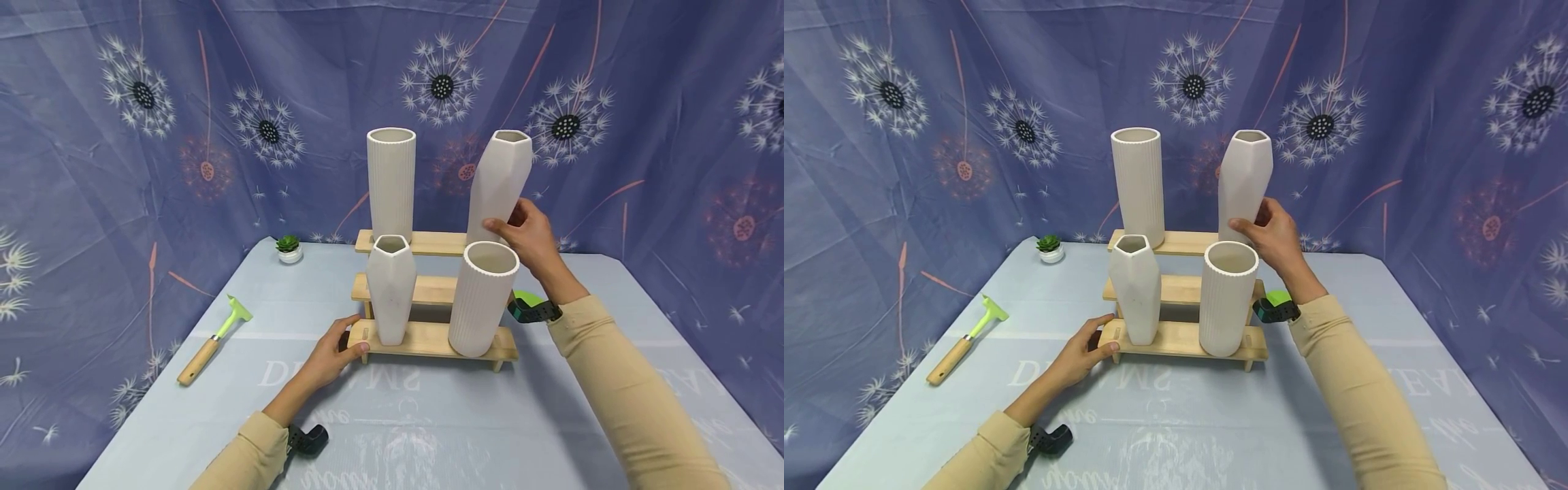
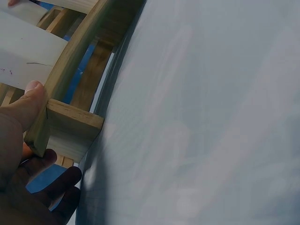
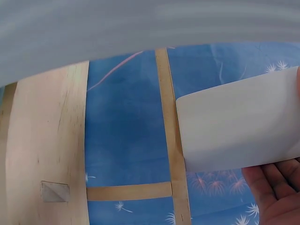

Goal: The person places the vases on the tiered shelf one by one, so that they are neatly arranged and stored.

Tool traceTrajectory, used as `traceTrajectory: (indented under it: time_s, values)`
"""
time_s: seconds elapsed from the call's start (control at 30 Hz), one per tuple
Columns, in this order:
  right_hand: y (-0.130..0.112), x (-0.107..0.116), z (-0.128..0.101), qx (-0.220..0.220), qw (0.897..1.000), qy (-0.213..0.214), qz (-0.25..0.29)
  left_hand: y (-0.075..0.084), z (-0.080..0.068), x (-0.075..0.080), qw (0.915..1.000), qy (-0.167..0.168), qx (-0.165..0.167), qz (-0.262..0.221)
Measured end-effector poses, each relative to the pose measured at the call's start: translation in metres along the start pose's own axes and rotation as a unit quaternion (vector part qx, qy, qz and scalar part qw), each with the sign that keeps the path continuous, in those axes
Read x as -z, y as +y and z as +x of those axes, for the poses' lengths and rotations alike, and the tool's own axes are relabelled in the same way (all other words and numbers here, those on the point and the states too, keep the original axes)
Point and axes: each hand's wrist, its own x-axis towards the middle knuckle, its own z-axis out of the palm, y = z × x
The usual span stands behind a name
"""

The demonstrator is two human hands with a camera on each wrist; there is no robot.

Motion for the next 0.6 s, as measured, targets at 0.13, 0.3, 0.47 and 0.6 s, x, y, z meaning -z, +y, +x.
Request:
traceTrajectory:
  time_s: [0.13, 0.3, 0.47, 0.6]
  values:
    - [0.000, -0.002, 0.003, -0.003, 1.000, -0.005, 0.001, 0.000, 0.000, 0.000, 1.0000, -0.001, 0.000, 0.002]
    - [-0.001, -0.004, 0.007, -0.005, 1.000, -0.011, -0.008, -0.001, 0.000, 0.000, 1.0000, -0.002, -0.001, -0.002]
    - [-0.003, -0.004, 0.010, -0.010, 1.000, -0.016, -0.013, -0.002, 0.001, -0.001, 1.0000, 0.005, -0.003, 0.001]
    - [-0.003, -0.004, 0.014, -0.016, 1.000, -0.022, -0.015, -0.003, 0.001, -0.001, 0.9999, 0.009, -0.001, 0.006]
